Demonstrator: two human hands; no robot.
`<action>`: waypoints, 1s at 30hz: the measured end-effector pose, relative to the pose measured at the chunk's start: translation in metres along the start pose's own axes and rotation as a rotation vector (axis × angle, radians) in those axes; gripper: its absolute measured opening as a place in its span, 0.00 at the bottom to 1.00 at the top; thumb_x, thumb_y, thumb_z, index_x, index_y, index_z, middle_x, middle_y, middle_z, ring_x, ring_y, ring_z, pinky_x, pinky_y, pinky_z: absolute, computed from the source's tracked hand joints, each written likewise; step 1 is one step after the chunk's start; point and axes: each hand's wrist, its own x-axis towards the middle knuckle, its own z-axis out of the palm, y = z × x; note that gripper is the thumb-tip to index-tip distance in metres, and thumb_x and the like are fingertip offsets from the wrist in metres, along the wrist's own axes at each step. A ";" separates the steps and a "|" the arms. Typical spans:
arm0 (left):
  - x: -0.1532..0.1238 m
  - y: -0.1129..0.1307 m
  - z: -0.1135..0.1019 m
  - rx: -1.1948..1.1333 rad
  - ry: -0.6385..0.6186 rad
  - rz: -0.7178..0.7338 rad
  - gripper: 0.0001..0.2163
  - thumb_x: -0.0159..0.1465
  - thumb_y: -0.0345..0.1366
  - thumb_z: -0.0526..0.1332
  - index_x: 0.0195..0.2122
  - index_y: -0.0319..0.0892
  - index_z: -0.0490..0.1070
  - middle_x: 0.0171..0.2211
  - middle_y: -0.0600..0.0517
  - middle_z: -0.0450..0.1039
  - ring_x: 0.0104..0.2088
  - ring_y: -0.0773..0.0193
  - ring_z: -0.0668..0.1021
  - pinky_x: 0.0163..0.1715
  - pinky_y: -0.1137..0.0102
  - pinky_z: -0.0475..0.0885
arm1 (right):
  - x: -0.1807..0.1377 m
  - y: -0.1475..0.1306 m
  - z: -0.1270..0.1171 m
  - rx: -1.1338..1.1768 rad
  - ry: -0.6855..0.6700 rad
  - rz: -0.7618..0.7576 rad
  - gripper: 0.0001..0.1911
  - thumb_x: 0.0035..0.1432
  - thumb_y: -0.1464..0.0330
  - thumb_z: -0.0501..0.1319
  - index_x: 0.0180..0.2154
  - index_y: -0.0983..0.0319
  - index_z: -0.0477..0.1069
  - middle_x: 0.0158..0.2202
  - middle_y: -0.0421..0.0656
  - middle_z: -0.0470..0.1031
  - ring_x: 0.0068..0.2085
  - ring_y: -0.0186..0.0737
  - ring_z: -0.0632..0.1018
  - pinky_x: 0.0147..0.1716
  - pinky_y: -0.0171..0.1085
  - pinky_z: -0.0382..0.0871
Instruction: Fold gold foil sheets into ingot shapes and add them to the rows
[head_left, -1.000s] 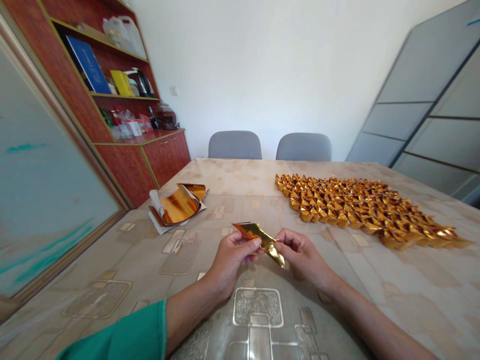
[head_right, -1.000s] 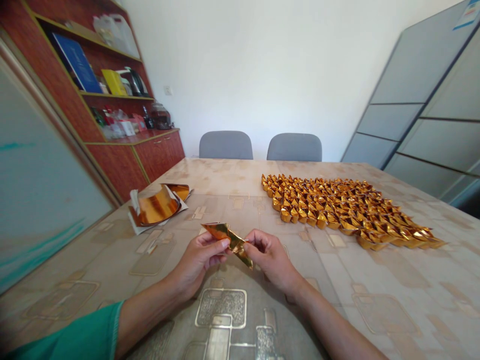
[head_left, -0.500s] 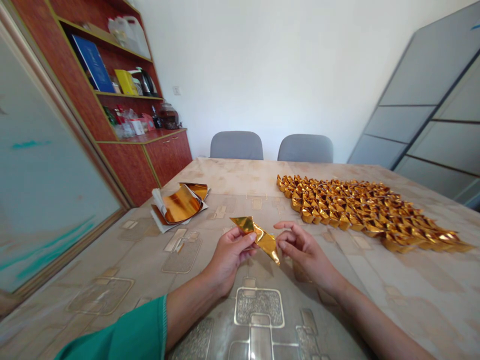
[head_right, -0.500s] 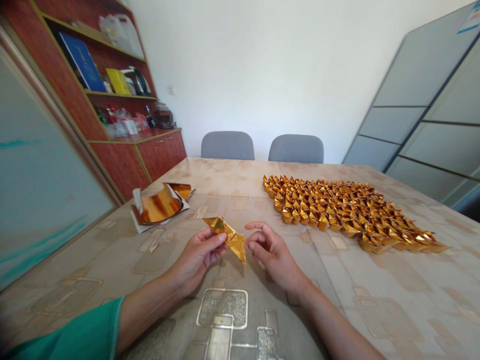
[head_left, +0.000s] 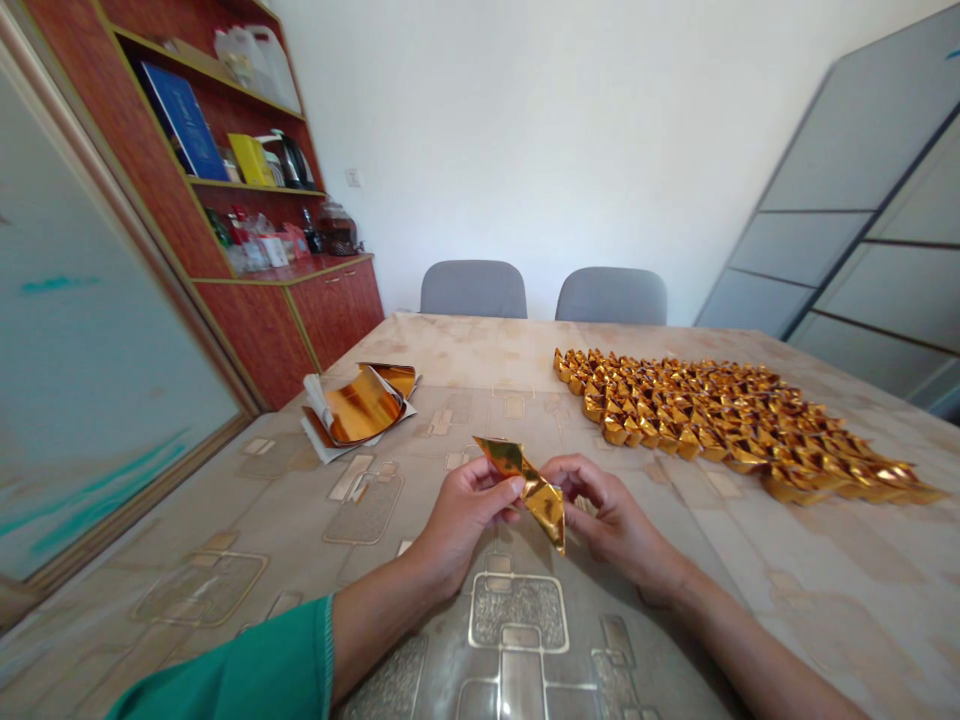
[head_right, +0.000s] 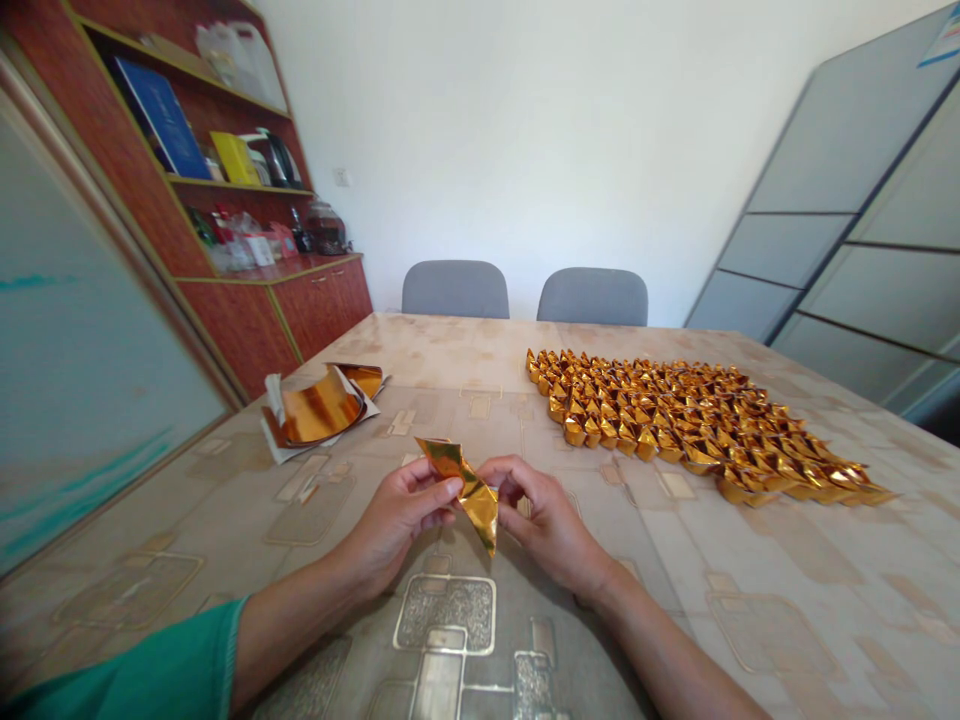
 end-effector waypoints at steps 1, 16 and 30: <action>-0.001 0.000 0.001 0.018 -0.010 0.012 0.13 0.52 0.37 0.71 0.37 0.38 0.76 0.34 0.50 0.77 0.31 0.69 0.75 0.28 0.76 0.68 | 0.000 -0.001 0.000 -0.011 -0.004 -0.003 0.06 0.62 0.69 0.59 0.42 0.55 0.70 0.36 0.40 0.73 0.33 0.37 0.72 0.34 0.35 0.68; -0.001 0.001 0.001 0.091 -0.035 0.072 0.11 0.53 0.37 0.70 0.36 0.37 0.76 0.33 0.50 0.77 0.30 0.67 0.75 0.27 0.75 0.67 | 0.001 -0.008 -0.004 -0.001 -0.052 0.031 0.05 0.60 0.71 0.62 0.39 0.55 0.73 0.32 0.38 0.75 0.33 0.37 0.72 0.34 0.35 0.67; -0.004 0.005 0.005 0.146 -0.011 0.136 0.11 0.53 0.38 0.69 0.34 0.39 0.75 0.31 0.51 0.75 0.30 0.64 0.76 0.25 0.73 0.70 | 0.001 -0.006 -0.007 -0.071 -0.008 -0.036 0.02 0.61 0.67 0.62 0.34 0.58 0.70 0.31 0.40 0.73 0.30 0.37 0.71 0.31 0.36 0.67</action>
